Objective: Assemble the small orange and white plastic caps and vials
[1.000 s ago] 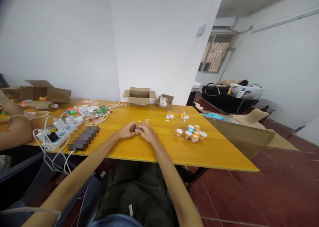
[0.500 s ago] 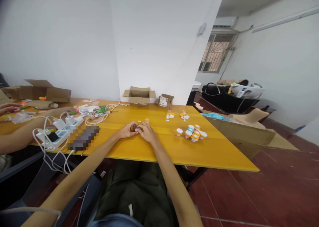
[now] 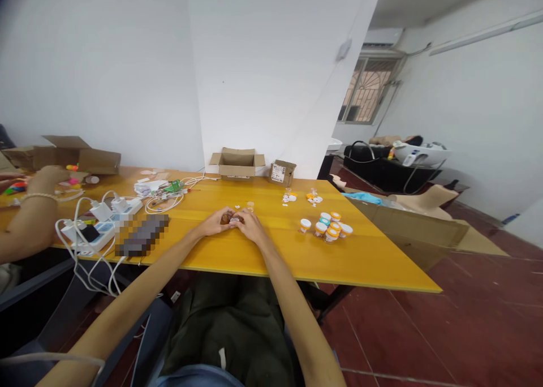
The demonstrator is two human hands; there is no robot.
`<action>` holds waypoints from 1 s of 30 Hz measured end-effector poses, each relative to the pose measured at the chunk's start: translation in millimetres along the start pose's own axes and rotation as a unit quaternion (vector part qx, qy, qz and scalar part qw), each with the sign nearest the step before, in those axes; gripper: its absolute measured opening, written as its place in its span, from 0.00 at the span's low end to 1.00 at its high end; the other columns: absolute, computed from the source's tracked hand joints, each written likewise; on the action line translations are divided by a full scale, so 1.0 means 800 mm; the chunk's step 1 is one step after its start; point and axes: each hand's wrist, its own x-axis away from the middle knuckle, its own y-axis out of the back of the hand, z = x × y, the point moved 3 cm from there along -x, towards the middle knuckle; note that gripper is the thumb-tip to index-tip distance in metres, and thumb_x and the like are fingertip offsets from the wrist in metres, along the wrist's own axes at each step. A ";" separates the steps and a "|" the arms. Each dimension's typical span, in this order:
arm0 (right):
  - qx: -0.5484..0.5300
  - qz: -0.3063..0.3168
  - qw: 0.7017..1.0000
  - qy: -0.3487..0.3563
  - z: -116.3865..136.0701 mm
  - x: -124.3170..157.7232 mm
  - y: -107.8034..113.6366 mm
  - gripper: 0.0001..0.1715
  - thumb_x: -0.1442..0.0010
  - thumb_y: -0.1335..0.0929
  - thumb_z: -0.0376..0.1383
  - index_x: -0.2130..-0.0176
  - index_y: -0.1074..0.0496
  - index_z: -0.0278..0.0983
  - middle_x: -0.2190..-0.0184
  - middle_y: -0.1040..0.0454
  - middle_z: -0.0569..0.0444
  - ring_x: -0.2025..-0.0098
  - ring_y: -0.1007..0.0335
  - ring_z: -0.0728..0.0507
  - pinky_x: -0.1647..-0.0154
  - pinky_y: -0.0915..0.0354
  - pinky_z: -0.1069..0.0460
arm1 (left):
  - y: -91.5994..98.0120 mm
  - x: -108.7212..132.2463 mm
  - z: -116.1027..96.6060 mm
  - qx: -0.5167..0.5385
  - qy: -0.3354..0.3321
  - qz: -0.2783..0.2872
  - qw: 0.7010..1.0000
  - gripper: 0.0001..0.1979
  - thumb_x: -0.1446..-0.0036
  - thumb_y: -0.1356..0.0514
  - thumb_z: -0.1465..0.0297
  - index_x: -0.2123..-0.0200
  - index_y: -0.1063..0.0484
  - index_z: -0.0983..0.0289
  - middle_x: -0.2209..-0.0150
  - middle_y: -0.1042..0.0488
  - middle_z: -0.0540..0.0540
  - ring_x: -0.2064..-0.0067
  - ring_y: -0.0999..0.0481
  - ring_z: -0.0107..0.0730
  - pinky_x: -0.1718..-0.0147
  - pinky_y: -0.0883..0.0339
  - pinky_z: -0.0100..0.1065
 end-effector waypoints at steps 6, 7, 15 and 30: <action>-0.016 -0.005 1.000 -0.002 -0.004 -0.001 0.000 0.07 0.42 0.28 0.33 0.62 0.20 0.41 0.66 0.25 0.53 0.62 0.29 0.43 0.57 0.33 0.48 | 0.000 -0.001 0.003 0.012 -0.007 0.001 1.000 0.13 0.44 0.35 0.66 0.58 0.31 0.63 0.64 0.25 0.51 0.64 0.26 0.29 0.58 0.30 0.34; -0.017 -0.005 1.000 -0.002 -0.005 -0.001 0.000 0.07 0.42 0.28 0.33 0.62 0.20 0.41 0.66 0.25 0.53 0.62 0.29 0.43 0.57 0.33 0.48 | 0.000 -0.001 0.004 0.011 -0.008 0.000 1.000 0.13 0.44 0.35 0.67 0.58 0.31 0.63 0.63 0.25 0.51 0.63 0.26 0.29 0.58 0.30 0.34; -0.010 -0.014 1.000 -0.011 -0.004 -0.001 -0.003 0.07 0.42 0.28 0.33 0.62 0.20 0.41 0.64 0.24 0.53 0.61 0.28 0.43 0.56 0.32 0.48 | 0.001 -0.001 0.004 -0.015 -0.004 -0.008 1.000 0.14 0.43 0.35 0.63 0.57 0.31 0.62 0.64 0.25 0.51 0.63 0.26 0.30 0.58 0.30 0.34; 0.019 -0.022 0.999 -0.022 -0.001 0.003 -0.006 0.08 0.40 0.29 0.36 0.60 0.20 0.41 0.62 0.23 0.51 0.59 0.27 0.43 0.54 0.32 0.47 | 0.001 0.000 0.000 -0.110 -0.002 -0.030 0.993 0.12 0.43 0.36 0.64 0.58 0.31 0.62 0.70 0.29 0.48 0.69 0.31 0.28 0.64 0.34 0.31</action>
